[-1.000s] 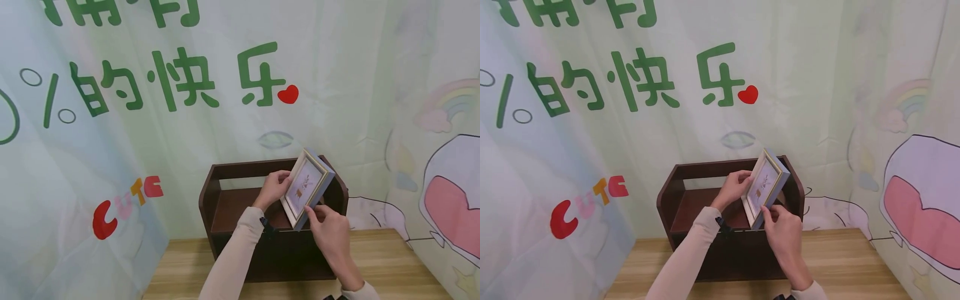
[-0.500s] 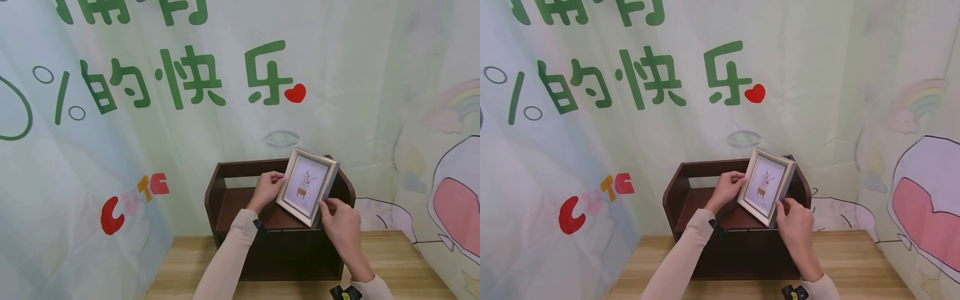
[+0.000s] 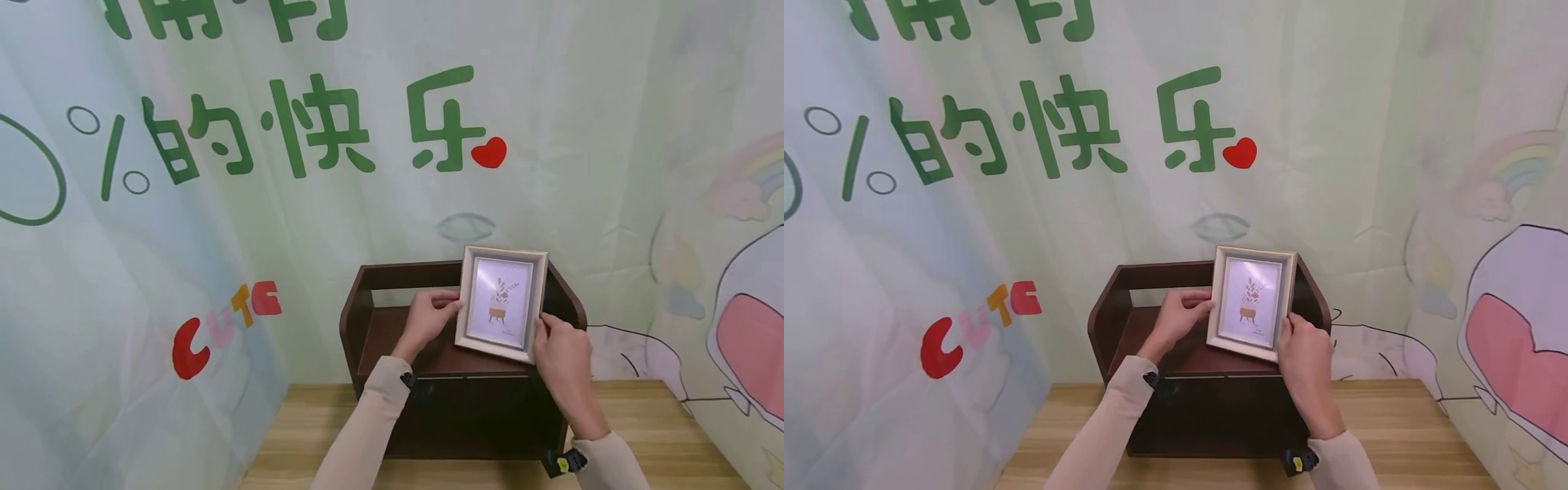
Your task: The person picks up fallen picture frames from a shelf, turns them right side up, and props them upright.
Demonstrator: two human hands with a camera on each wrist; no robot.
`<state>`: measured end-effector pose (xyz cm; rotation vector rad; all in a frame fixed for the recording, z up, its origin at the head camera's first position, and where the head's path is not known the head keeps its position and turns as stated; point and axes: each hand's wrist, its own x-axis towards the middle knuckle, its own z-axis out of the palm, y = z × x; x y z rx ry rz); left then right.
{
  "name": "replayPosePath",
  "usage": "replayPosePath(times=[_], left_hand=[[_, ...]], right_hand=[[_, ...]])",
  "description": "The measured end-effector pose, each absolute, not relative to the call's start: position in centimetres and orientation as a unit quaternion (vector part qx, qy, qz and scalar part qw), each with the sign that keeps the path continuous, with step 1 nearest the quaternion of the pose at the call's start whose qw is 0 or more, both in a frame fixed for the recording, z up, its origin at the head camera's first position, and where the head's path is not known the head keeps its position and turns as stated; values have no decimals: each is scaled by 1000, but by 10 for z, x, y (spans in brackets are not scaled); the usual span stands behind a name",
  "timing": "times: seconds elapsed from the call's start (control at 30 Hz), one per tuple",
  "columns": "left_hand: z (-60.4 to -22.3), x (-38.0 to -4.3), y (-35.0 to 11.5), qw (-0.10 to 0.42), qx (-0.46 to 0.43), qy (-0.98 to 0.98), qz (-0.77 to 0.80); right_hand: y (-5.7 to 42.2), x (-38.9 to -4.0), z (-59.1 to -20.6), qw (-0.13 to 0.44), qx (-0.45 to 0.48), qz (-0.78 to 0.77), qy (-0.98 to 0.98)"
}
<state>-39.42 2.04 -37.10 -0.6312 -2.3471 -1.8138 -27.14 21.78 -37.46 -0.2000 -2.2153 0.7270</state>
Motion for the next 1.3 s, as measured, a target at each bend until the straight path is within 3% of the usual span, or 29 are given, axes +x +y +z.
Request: replayPosePath(times=[0.37, 0.7, 1.13, 1.3], left_hand=[[-378, -381, 14, 44, -171, -720, -671], [-378, -378, 15, 56, -158, -720, -673], [-357, -340, -19, 140, -248, -856, -432], [-340, -310, -47, 211, -311, -887, -269]], right_hand=[[223, -294, -395, 439, -89, 366, -816], [224, -297, -397, 441, -95, 376, -809], [231, -247, -379, 399, -57, 317, -858], [244, -226, -374, 421, -1, 299, -857]])
